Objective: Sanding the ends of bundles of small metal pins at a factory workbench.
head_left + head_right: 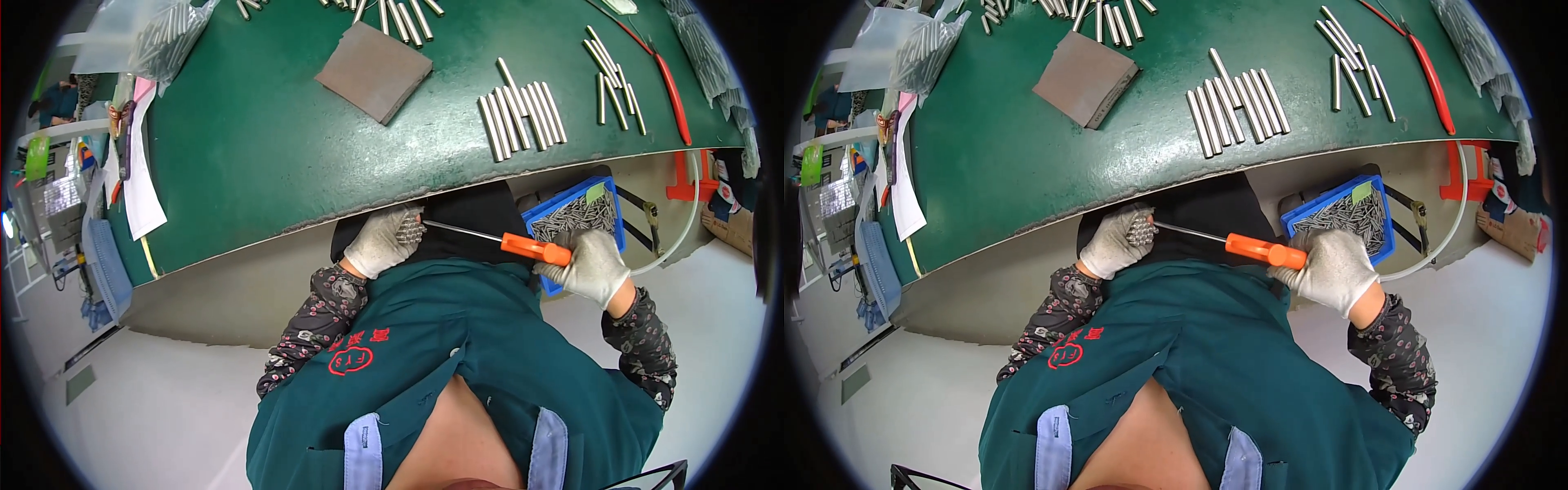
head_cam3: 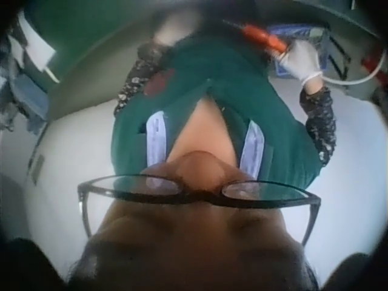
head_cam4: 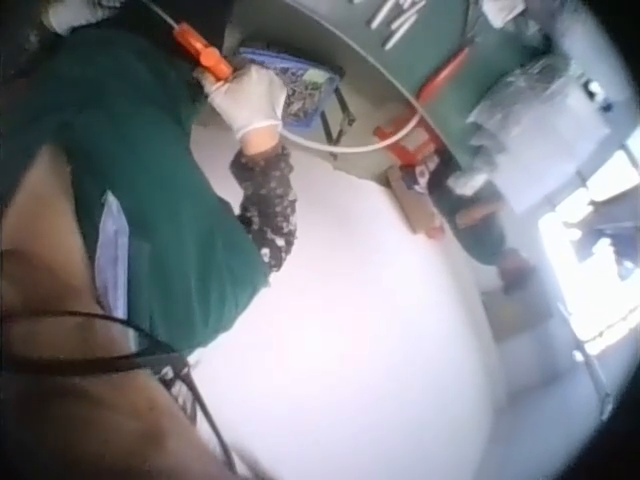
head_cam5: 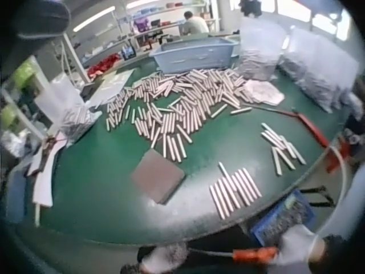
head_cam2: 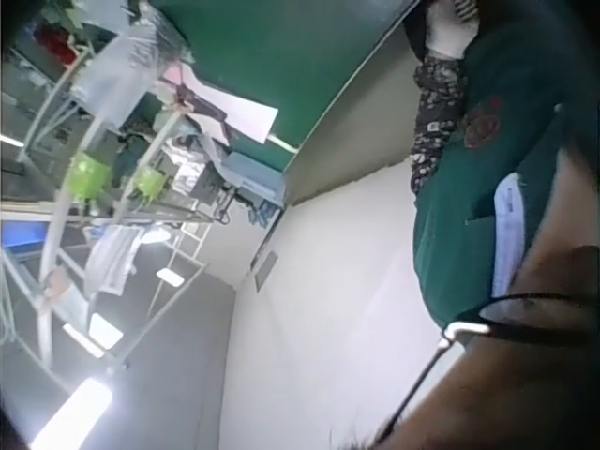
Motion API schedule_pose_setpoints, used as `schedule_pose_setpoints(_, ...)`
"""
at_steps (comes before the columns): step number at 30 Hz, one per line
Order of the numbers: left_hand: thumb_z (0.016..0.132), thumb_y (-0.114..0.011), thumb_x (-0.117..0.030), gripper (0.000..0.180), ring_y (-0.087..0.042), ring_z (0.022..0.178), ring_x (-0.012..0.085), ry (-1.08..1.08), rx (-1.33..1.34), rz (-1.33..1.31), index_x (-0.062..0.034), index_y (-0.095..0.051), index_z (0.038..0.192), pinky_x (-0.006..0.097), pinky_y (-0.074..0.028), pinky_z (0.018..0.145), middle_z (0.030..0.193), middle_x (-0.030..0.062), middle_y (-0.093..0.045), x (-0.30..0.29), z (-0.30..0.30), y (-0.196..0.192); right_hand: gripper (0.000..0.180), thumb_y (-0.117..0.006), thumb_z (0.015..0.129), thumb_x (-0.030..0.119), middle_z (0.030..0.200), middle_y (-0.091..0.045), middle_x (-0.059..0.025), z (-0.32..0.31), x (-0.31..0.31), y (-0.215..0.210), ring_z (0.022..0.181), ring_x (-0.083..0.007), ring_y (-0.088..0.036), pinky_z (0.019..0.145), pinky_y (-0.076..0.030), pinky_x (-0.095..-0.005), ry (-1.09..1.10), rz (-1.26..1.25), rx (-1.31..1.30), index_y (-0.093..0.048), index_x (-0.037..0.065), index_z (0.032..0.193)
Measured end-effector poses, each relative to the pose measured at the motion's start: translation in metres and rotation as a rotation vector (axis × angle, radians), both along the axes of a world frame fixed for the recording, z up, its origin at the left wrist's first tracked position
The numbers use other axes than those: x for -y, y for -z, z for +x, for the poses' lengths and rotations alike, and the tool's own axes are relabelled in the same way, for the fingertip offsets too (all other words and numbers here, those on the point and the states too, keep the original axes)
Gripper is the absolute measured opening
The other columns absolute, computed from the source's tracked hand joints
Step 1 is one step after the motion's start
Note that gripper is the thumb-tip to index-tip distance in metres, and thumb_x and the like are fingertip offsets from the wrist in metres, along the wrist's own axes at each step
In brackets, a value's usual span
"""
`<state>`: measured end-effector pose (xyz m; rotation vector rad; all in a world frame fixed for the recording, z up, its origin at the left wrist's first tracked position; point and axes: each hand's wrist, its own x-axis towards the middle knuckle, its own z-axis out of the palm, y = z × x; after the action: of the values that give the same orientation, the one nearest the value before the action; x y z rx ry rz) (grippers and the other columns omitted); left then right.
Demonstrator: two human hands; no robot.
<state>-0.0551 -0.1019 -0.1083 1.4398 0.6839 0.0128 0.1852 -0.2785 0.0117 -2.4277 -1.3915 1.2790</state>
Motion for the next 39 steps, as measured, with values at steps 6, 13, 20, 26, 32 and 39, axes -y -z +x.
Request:
schedule_pose_setpoints(6,0.070,-0.062,0.005,0.027,-0.046,0.065,0.0050,0.048,-0.011,0.115,-0.0014,-0.054,0.096,0.020,-0.041,0.058,0.074,-0.0024,-0.050,0.000,0.002,-0.005,0.040,-0.069,0.065,0.048,0.054,-0.057,-0.0133,0.003,0.001,0.007,0.055,-0.0316,-0.058,0.057,-0.048,-0.0394,-0.041,0.025,0.121,-0.067,0.008,0.068)
schedule_pose_setpoints(13,0.071,-0.059,0.007,0.029,-0.047,0.066,0.0047,0.005,0.003,-0.023,0.0006,-0.054,0.099,0.019,-0.041,0.059,0.074,-0.0028,-0.051,0.001,0.000,0.003,0.041,-0.068,0.065,0.049,0.054,-0.057,-0.0140,-0.002,-0.006,0.000,0.053,-0.0320,-0.057,0.055,-0.047,-0.0398,-0.067,0.050,0.090,-0.067,0.009,0.070)
schedule_pose_setpoints(20,0.070,-0.060,0.006,0.031,-0.047,0.066,0.0048,0.073,-0.042,0.135,0.0009,-0.054,0.100,0.019,-0.042,0.059,0.076,-0.0014,-0.052,0.002,-0.001,0.000,0.044,-0.068,0.065,0.050,0.053,-0.057,-0.0132,-0.002,-0.005,0.004,0.053,-0.0314,-0.058,0.055,-0.047,-0.0398,-0.052,0.048,0.139,-0.067,0.006,0.070)
schedule_pose_setpoints(26,0.070,-0.061,0.005,0.027,-0.047,0.066,0.0053,0.003,-0.013,-0.017,0.0001,-0.055,0.096,0.020,-0.042,0.059,0.074,-0.0012,-0.052,-0.001,-0.001,0.002,0.045,-0.067,0.066,0.051,0.052,-0.057,-0.0132,-0.002,-0.004,0.002,0.053,-0.0314,-0.058,0.056,-0.048,-0.0389,-0.040,0.029,0.076,-0.066,0.006,0.068)
schedule_pose_setpoints(32,0.070,-0.062,0.004,0.023,-0.046,0.067,0.0052,0.087,-0.034,0.064,-0.0013,-0.054,0.091,0.020,-0.041,0.059,0.075,-0.0027,-0.051,-0.004,-0.005,0.002,0.047,-0.068,0.065,0.052,0.052,-0.057,-0.0139,0.001,0.001,0.007,0.054,-0.0318,-0.059,0.055,-0.048,-0.0380,-0.024,-0.011,0.123,-0.067,0.005,0.069)
schedule_pose_setpoints(39,0.070,-0.063,0.001,0.019,-0.045,0.065,0.0063,0.032,-0.040,0.021,-0.0022,-0.054,0.086,0.021,-0.040,0.059,0.072,-0.0029,-0.049,-0.006,-0.002,0.002,0.048,-0.069,0.064,0.051,0.054,-0.058,-0.0151,0.005,0.012,0.014,0.053,-0.0318,-0.059,0.055,-0.048,-0.0376,-0.009,-0.007,0.075,-0.066,0.004,0.067)
